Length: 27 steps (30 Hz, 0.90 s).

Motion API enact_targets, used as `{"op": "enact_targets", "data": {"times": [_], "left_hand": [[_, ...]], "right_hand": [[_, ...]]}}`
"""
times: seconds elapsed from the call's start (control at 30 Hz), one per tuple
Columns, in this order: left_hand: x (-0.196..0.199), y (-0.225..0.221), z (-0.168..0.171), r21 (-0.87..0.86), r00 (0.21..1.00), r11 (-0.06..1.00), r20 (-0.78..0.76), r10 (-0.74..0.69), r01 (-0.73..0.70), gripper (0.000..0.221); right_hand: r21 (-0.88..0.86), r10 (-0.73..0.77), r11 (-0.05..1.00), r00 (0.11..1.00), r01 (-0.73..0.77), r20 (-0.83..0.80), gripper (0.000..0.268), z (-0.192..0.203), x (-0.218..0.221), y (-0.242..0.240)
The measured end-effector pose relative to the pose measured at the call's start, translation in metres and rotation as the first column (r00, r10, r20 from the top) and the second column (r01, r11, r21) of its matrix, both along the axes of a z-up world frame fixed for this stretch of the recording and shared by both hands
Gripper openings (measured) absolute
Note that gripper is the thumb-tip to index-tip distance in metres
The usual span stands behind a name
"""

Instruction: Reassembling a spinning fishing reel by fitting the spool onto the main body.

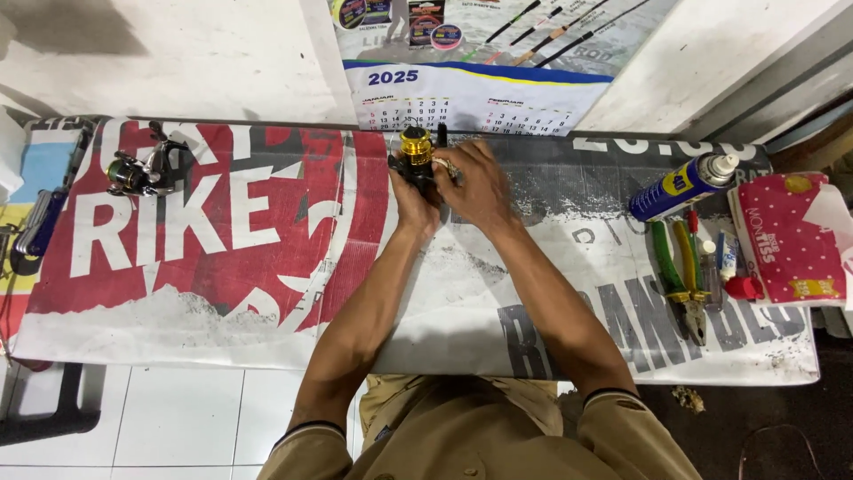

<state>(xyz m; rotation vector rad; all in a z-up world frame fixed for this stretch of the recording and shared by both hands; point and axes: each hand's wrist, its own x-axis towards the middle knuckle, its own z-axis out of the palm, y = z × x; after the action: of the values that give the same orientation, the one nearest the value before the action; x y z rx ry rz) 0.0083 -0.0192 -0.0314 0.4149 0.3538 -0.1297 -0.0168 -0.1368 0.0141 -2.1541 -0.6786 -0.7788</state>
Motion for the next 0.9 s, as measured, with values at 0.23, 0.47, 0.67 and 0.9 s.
{"op": "enact_targets", "data": {"times": [0.23,0.47,0.67,0.9], "left_hand": [[-0.035,0.0,0.063,0.1,0.999,0.994,-0.009,0.036,-0.035,0.057],[-0.035,0.003,0.043,0.106,0.998,0.992,0.025,0.064,-0.066,0.057],[-0.035,-0.003,0.025,0.155,0.99,0.987,0.138,0.023,-0.044,0.06],[-0.006,0.001,0.0,0.013,0.999,1.0,0.028,0.025,-0.026,0.081]], "right_hand": [[-0.015,0.08,0.997,0.996,-0.08,-0.051,0.012,-0.008,0.0,-0.008],[0.03,0.09,0.995,0.995,-0.091,0.033,0.007,-0.011,-0.006,-0.004],[-0.046,0.077,0.997,0.973,-0.069,0.219,0.013,0.011,-0.03,0.033],[-0.053,0.019,0.999,0.996,-0.014,0.092,0.012,-0.002,-0.008,0.003]]}}
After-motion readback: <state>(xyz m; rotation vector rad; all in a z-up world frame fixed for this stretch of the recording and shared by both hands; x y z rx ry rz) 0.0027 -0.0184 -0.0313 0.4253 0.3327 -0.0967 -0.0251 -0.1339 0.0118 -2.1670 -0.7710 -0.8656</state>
